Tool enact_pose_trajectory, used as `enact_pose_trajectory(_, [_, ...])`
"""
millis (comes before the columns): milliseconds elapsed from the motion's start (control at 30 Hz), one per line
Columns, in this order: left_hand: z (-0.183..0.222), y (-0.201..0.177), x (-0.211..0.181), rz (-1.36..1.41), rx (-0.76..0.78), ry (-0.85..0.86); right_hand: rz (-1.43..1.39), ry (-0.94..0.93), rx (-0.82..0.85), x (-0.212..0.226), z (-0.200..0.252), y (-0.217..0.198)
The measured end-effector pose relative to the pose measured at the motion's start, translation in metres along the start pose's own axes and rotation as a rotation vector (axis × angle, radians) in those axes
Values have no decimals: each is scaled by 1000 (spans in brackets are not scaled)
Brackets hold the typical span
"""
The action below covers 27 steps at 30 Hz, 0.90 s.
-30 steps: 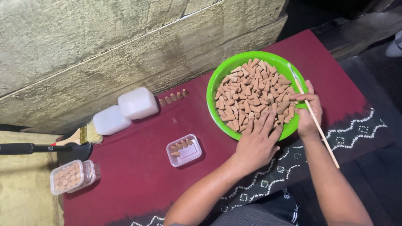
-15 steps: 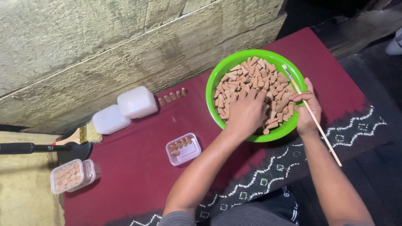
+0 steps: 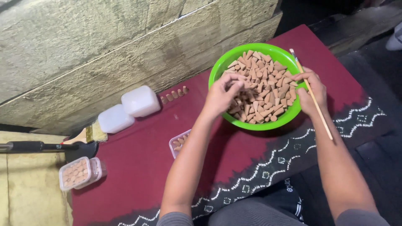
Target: Picking up incense cones from a bowl and placing them into a plastic tray with individual slots
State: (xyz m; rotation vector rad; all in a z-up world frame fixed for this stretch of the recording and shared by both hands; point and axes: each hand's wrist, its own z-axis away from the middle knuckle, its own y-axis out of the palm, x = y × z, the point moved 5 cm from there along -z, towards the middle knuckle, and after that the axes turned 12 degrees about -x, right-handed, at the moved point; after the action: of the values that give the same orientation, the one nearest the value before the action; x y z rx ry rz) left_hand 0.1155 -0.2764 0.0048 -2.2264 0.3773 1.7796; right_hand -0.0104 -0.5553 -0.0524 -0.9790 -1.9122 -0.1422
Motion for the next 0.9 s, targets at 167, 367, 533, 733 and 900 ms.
enact_pose_trajectory(167, [32, -64, -32, 70, -40, -137, 449, -148, 50, -6, -1, -5])
enact_pose_trajectory(367, [70, -163, -11, -53, -192, -121, 312, -463, 14, 125, 25, 26])
enact_pose_trajectory(533, [92, -218, 39, -115, -245, -130, -145, -512, 103, 207, 57, 86])
enact_pose_trajectory(733, [104, -219, 81, 88, -271, -179, -347, -413, 266, 220, 100, 163])
enact_pose_trajectory(900, [100, -217, 104, 270, -281, -205, -328, -319, 222, 191, 110, 203])
